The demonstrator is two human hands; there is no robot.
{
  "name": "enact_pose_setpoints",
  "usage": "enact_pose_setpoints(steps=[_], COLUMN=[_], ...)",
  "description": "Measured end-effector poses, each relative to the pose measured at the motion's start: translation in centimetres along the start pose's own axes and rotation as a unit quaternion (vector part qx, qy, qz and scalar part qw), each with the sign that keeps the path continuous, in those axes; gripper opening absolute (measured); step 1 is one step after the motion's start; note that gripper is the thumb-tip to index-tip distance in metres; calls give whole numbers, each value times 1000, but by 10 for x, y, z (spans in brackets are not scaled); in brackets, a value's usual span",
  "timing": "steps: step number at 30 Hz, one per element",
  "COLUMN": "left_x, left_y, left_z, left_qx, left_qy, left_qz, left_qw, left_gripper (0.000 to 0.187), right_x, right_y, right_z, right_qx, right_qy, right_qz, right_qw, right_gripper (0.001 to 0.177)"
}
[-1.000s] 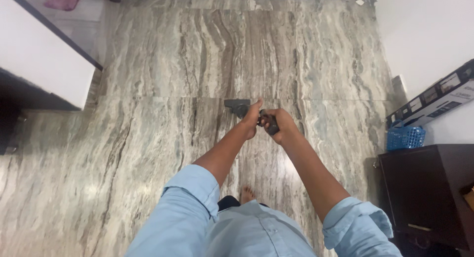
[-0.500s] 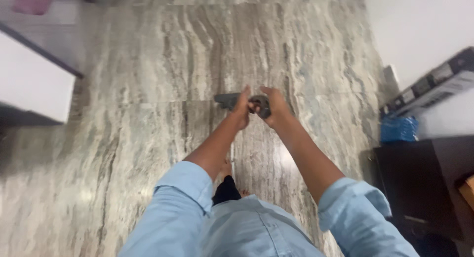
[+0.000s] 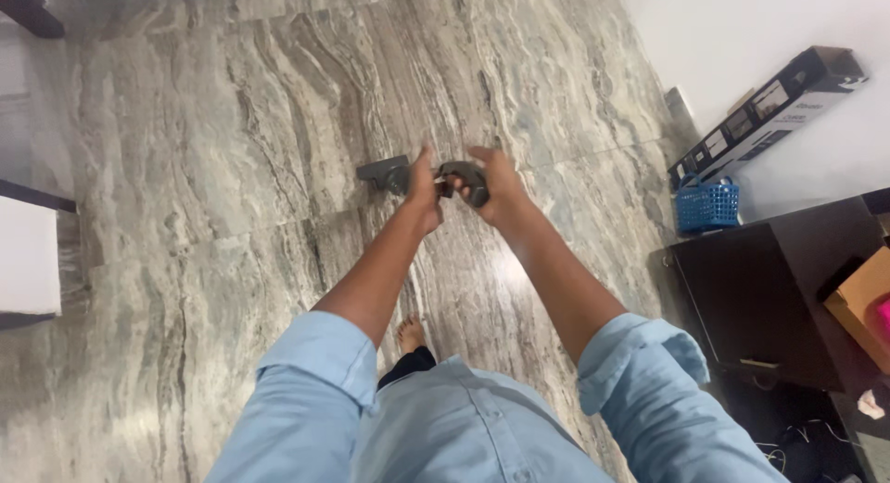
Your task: The person vacuums the floor with a handheld vacuum cleaner, moving the vacuum head across the marble floor and along the baseboards of a small room.
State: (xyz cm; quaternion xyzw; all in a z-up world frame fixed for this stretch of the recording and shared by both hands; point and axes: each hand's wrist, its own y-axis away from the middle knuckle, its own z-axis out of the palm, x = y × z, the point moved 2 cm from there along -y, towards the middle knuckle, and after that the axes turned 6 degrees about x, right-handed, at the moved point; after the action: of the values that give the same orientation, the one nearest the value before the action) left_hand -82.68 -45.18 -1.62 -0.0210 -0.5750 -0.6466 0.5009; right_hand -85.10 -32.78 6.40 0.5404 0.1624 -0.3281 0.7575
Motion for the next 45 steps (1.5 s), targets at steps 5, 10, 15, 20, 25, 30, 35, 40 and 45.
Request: enact_pose_setpoints(steps=[5, 10, 15, 20, 25, 30, 35, 40, 45], left_x=[-10, 10, 51, 60, 63, 98, 128, 118, 86], left_y=[-42, -32, -23, -9, -17, -22, 13, -11, -61], left_z=[29, 33, 19, 5, -7, -14, -22, -14, -8], left_qx=[-69, -86, -125, -147, -63, -58, -35, -31, -4], left_qy=[1, -20, 45, 55, 9, 75, 17, 18, -2], left_qz=[36, 27, 55, 46, 69, 101, 55, 76, 54], left_qw=[997, 996, 990, 986, 996, 990, 998, 996, 999], left_gripper=[87, 109, 124, 121, 115, 114, 110, 113, 107], right_x=[-9, -10, -15, -10, -13, -33, -47, -46, -16], right_y=[-20, -17, -6, -8, 0, 28, 43, -6, -87], right_z=[-18, -22, -2, 27, 65, 104, 128, 112, 78], right_qx=[-65, -3, 60, 24, 0, -58, -179, -89, -80], right_qy=[-2, -37, -85, -35, 120, 186, 114, 116, 111], right_qz=[-28, 6, 36, 12, -20, -22, 73, 92, 41], right_qw=[998, 999, 994, 999, 993, 981, 974, 985, 990], right_gripper=[24, 31, 50, 39, 43, 65, 85, 74, 16])
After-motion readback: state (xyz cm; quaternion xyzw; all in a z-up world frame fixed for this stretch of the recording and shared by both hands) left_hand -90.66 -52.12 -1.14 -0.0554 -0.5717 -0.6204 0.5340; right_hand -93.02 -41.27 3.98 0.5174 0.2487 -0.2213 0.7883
